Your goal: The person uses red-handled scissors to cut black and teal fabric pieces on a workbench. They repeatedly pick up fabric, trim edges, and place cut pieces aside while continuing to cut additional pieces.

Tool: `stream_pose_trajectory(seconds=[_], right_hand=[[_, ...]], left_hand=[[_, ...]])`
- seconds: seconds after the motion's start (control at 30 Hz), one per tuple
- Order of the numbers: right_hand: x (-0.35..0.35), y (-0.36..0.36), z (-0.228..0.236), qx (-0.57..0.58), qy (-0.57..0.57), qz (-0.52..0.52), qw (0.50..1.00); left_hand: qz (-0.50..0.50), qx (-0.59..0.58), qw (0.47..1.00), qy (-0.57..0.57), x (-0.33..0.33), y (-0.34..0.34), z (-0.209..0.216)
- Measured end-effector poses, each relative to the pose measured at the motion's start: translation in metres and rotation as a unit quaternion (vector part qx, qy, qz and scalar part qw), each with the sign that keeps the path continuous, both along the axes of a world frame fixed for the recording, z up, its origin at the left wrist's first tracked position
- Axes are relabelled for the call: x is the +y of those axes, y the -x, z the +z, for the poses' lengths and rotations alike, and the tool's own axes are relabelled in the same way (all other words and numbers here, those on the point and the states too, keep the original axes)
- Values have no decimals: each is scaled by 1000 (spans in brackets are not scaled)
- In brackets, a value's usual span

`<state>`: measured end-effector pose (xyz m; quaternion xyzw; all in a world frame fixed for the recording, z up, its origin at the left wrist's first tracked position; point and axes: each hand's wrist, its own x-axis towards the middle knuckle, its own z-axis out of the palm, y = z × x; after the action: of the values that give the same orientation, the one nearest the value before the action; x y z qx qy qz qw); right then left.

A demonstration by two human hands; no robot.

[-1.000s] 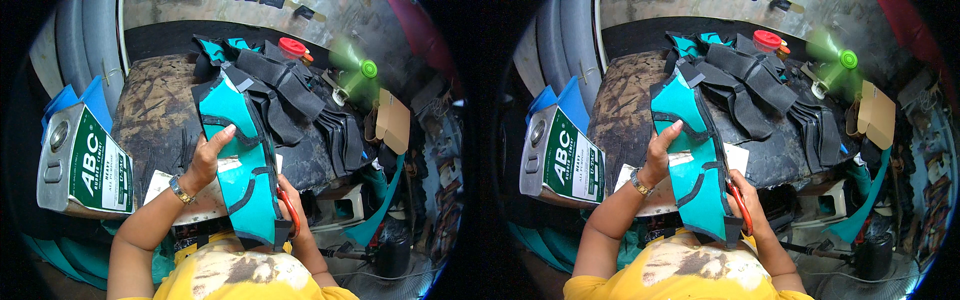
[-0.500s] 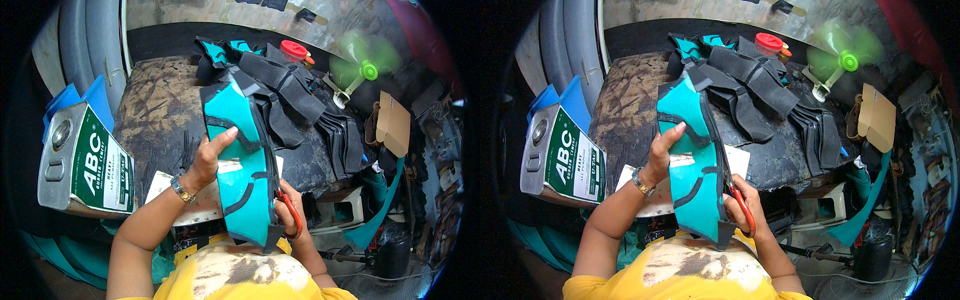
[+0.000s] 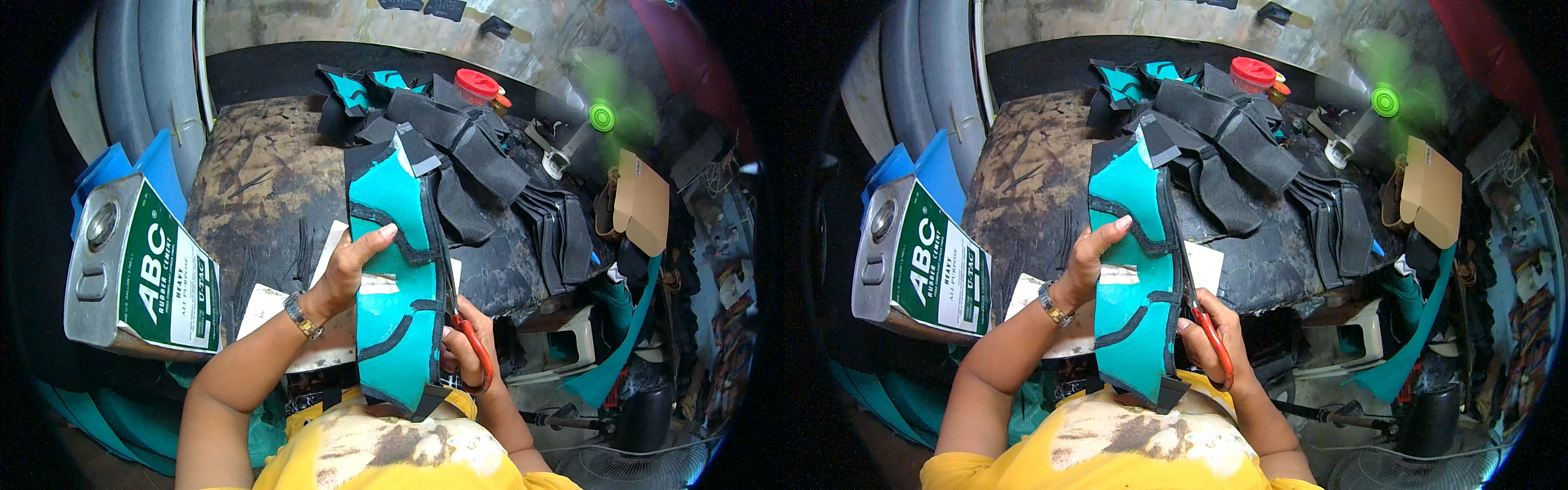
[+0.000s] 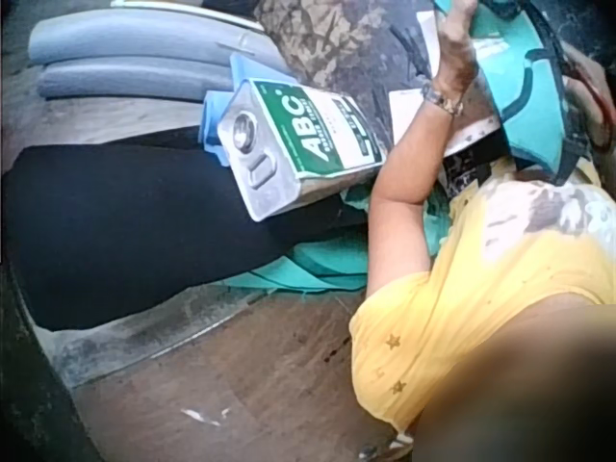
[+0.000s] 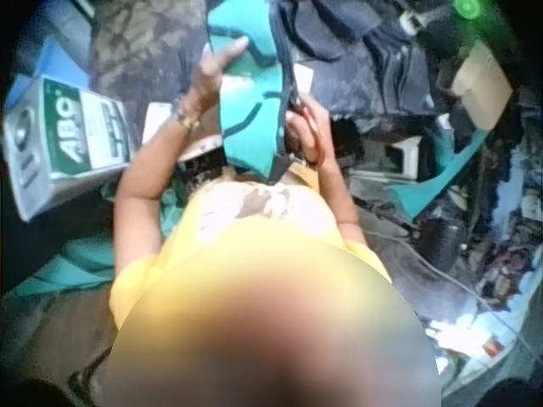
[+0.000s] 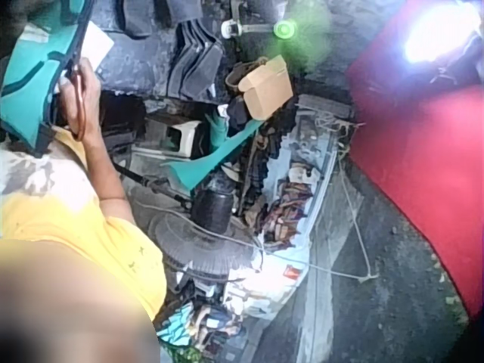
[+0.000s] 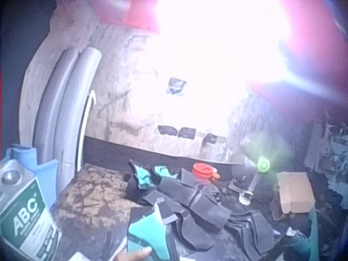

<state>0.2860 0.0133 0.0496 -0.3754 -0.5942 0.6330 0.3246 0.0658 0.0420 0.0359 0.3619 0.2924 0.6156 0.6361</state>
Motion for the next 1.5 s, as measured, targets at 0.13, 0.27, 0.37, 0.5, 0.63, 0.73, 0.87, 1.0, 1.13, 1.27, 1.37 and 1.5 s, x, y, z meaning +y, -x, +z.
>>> stream_pose_trajectory(seconds=[0.13,0.27,0.37,0.5,0.63,0.73,0.87,1.0,1.13,1.27,1.37,1.5], right_hand=[[0,1,1,-1,28,-7,1000],[6,5,5,39,-24,3,999],[8,8,6,34,-21,-16,999],[6,9,7,64,2,-19,998],[6,2,10,84,76,-11,994],[7,-1,9,80,87,7,993],[10,0,1,50,-25,18,998],[16,1,-5,63,-113,33,991],[19,1,-4,20,-186,7,982],[18,3,-5,21,-186,-13,982],[16,6,-9,57,-189,-32,980],[13,4,-13,54,-160,-41,985]], left_hand=[[-17,-19,1000,4,1,-2,0],[-31,-20,999,21,-4,-8,2],[-56,-42,997,31,-7,-12,4],[-46,-17,998,40,-9,-14,5],[-75,-123,989,26,-5,-9,1],[-65,-147,986,30,7,6,0],[-92,-65,993,34,14,17,-2],[-75,-44,996,5,11,6,-4],[-80,-41,996,-5,7,-4,-5],[-121,-44,992,1,7,-2,-6],[-132,-61,989,7,7,-2,-6],[-104,-72,992,16,4,-9,-4]])
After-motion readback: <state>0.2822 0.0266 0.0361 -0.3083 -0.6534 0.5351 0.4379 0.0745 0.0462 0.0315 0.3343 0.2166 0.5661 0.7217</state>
